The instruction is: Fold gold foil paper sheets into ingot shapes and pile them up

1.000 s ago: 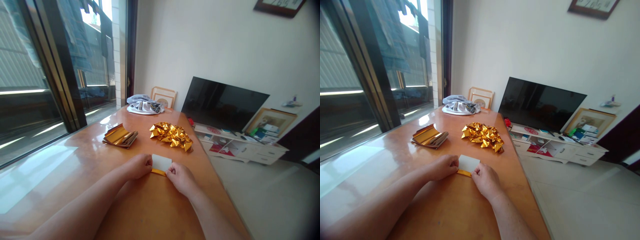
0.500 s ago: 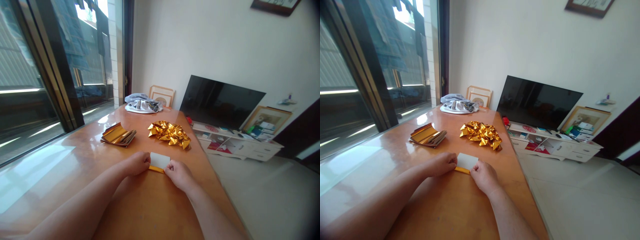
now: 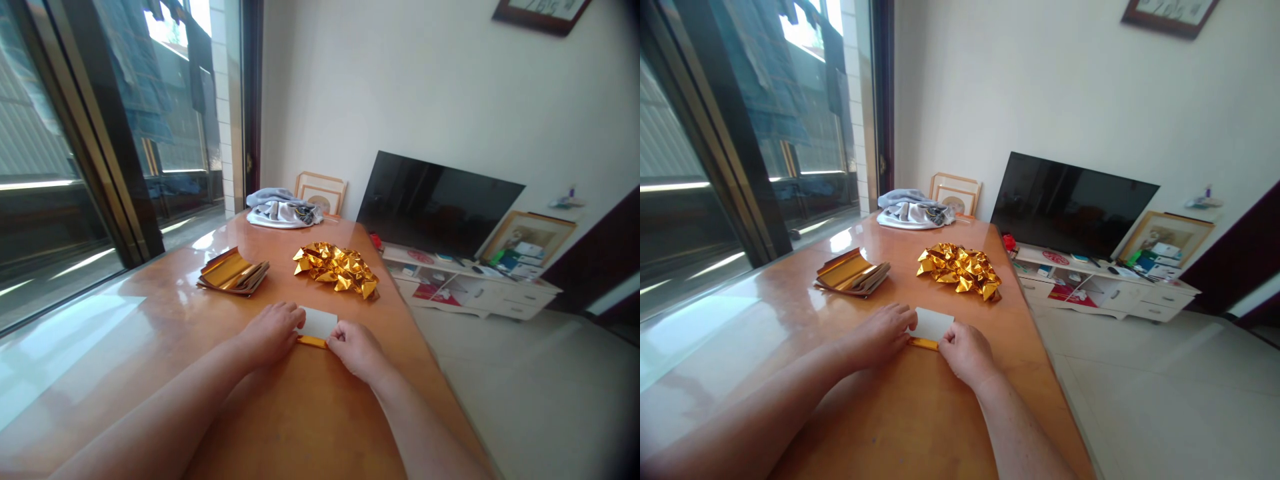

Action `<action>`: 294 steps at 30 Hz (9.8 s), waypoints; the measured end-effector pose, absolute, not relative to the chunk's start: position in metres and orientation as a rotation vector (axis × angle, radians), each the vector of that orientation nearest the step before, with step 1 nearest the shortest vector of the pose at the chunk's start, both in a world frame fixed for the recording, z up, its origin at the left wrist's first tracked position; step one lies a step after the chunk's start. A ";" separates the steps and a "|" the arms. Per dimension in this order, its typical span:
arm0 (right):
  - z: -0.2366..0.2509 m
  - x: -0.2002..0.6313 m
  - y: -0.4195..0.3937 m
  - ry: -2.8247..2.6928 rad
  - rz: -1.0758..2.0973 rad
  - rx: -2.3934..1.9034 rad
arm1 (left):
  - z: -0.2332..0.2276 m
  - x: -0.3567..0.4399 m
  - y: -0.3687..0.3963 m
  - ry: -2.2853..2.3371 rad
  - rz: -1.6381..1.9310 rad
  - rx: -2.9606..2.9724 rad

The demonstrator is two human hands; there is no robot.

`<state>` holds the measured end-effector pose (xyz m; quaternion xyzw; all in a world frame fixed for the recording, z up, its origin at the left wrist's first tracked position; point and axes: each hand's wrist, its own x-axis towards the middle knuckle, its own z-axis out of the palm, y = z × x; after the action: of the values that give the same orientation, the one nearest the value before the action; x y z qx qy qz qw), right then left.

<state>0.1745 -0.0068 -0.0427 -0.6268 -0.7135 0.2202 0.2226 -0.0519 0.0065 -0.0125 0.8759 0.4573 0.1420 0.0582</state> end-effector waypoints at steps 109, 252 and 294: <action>-0.011 0.171 -0.030 -2.347 -0.068 -1.653 | 0.004 -0.053 -0.001 1.280 0.382 2.826; -0.016 0.182 -0.024 -2.123 0.614 -1.443 | 0.005 -0.057 -0.005 1.173 0.334 2.414; 0.011 0.174 -0.059 -2.511 0.320 -1.672 | 0.000 -0.036 -0.005 1.458 0.188 2.576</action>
<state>0.1739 -0.0591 0.0108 -0.5504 -0.8265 0.1053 0.0541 -0.0362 -0.0049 0.0004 0.8652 0.4896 0.0632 0.0879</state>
